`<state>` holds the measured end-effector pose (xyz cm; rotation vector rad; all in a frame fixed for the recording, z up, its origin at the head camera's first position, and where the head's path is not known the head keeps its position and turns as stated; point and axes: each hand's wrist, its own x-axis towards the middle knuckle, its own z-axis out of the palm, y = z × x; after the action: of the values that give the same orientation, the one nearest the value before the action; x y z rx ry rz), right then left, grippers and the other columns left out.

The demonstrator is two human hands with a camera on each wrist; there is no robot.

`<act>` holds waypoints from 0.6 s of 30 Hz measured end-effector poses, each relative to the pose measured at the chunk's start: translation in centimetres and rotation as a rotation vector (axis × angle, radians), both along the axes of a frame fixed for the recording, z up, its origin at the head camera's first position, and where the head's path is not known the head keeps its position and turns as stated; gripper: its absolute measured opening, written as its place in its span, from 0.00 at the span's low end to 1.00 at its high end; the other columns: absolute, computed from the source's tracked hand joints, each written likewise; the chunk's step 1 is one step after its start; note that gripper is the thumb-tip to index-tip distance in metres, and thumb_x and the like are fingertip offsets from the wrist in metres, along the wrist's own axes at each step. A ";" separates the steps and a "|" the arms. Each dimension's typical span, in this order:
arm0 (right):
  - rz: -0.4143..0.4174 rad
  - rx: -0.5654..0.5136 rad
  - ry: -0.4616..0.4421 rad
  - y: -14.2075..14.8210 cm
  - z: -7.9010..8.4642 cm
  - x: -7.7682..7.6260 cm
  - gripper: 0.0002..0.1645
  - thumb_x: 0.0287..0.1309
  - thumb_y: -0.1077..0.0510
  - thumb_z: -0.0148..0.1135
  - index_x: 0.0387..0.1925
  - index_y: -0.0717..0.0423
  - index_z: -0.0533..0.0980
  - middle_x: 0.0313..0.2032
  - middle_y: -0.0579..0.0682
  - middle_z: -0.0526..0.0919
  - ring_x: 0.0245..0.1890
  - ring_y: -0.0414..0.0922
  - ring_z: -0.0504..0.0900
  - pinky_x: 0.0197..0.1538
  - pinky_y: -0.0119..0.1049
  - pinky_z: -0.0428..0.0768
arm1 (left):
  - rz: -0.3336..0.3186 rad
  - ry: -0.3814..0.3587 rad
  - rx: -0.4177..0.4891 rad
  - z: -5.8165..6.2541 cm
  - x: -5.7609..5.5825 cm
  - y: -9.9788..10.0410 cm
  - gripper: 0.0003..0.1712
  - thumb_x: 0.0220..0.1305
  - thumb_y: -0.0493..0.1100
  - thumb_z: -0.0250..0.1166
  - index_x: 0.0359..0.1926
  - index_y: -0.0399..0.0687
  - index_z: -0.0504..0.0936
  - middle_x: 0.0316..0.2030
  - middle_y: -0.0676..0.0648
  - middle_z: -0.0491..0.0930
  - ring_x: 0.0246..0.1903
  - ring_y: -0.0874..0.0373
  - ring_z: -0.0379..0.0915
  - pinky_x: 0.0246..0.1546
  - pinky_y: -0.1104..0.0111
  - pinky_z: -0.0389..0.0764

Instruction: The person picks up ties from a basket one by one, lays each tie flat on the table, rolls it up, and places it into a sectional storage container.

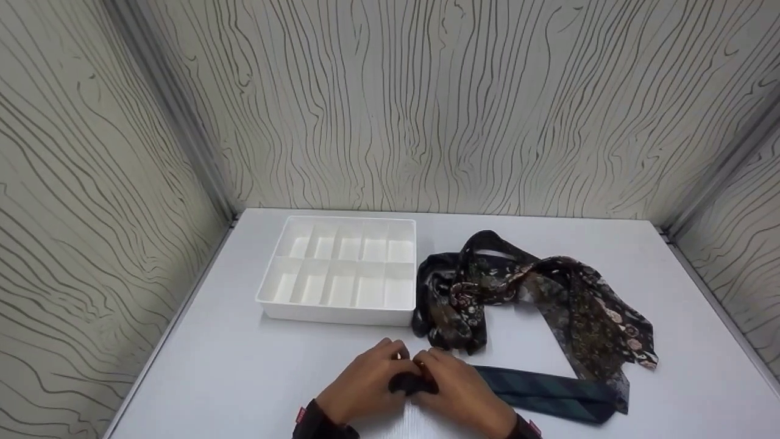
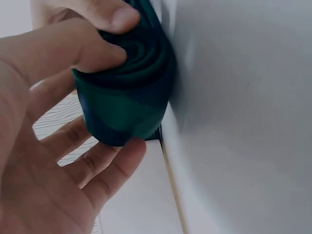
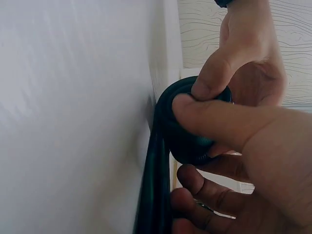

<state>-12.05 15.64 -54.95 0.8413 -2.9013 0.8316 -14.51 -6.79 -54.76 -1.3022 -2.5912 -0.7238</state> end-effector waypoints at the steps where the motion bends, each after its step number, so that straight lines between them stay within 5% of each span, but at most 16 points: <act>1: 0.000 0.010 0.018 -0.1 -0.1 0.0 0.23 0.57 0.47 0.79 0.49 0.46 0.79 0.41 0.39 0.81 0.40 0.36 0.79 0.42 0.37 0.80 | 0.002 0.013 -0.002 0.0 0.0 -0.1 0.24 0.51 0.40 0.80 0.51 0.60 0.88 0.45 0.57 0.81 0.46 0.63 0.75 0.49 0.75 0.79; 18: -0.012 0.032 0.064 -0.2 -0.6 0.0 0.30 0.55 0.48 0.81 0.56 0.49 0.78 0.48 0.44 0.84 0.47 0.44 0.85 0.51 0.44 0.86 | 0.025 0.040 0.016 -0.3 0.2 -0.4 0.26 0.51 0.43 0.83 0.53 0.59 0.86 0.47 0.56 0.81 0.47 0.63 0.77 0.50 0.72 0.81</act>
<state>-12.01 15.47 -55.54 0.8358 -2.8682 0.7456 -14.32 -7.21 -55.09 -1.2641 -2.5606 -0.7053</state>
